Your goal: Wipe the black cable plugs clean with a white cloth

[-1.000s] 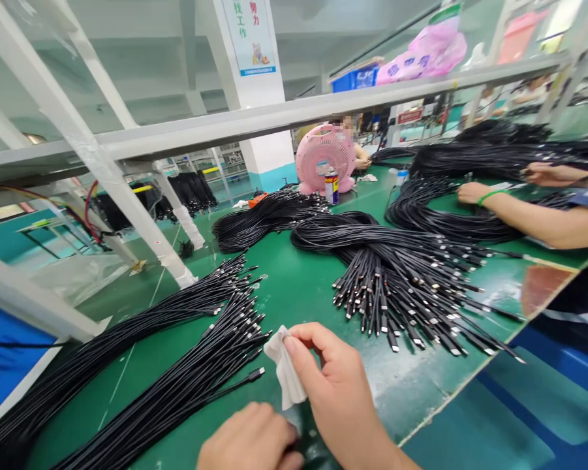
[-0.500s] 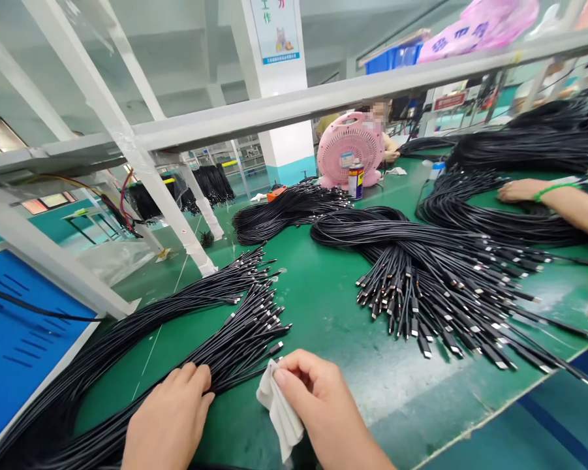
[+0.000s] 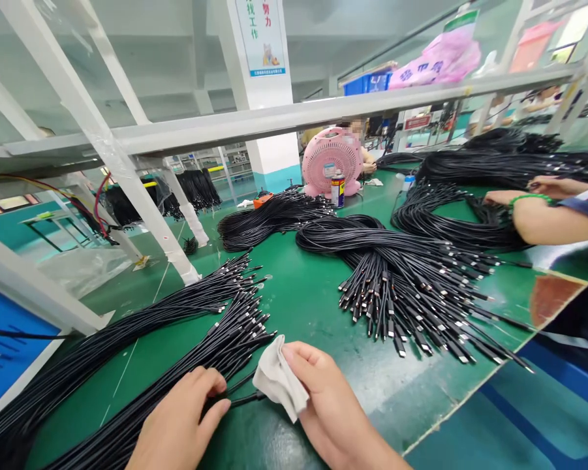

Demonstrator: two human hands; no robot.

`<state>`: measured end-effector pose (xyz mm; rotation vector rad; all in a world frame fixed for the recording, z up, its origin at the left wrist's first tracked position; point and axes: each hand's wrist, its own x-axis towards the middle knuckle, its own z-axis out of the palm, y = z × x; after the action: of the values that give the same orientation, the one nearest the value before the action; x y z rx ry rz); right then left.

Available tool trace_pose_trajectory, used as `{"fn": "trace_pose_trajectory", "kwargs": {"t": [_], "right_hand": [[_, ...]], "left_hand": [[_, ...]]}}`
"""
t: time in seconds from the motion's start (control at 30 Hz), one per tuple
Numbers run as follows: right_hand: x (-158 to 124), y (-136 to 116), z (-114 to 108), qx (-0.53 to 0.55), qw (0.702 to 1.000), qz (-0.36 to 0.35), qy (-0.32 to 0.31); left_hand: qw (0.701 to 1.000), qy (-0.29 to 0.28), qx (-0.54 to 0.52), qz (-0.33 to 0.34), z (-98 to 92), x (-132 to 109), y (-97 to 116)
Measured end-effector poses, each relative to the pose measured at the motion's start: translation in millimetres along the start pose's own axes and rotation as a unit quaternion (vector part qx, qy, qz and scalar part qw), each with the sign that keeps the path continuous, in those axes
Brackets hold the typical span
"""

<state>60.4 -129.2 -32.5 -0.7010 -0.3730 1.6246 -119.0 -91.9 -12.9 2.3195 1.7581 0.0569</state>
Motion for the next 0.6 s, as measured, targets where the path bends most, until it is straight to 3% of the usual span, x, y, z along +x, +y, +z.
{"fn": "trace_pose_trajectory", "kwargs": {"t": [0.13,0.27,0.4,0.5,0.6], "right_hand": [[0.8,-0.3,0.0,0.082,0.995,0.053,-0.021],[1.9,-0.5,0.4,0.083,0.995,0.057,-0.018],[2.1,0.1,1.9,-0.076,0.997,-0.020,0.014],[-0.7,2.2,5.4,-0.230,0.970,-0.063,0.048],[-3.9,6.6,10.1,-0.293,0.951,-0.090,0.039]], "left_hand": [[0.998,0.005,0.053,0.016,3.8,2.3,9.5],[0.999,-0.006,-0.051,-0.015,-5.9,4.7,4.0],[0.961,-0.006,-0.277,0.014,-16.2,2.8,0.7],[0.945,0.001,-0.322,0.061,-18.1,-3.2,3.3],[0.938,0.073,-0.327,0.087,-15.2,-10.6,6.0]]}}
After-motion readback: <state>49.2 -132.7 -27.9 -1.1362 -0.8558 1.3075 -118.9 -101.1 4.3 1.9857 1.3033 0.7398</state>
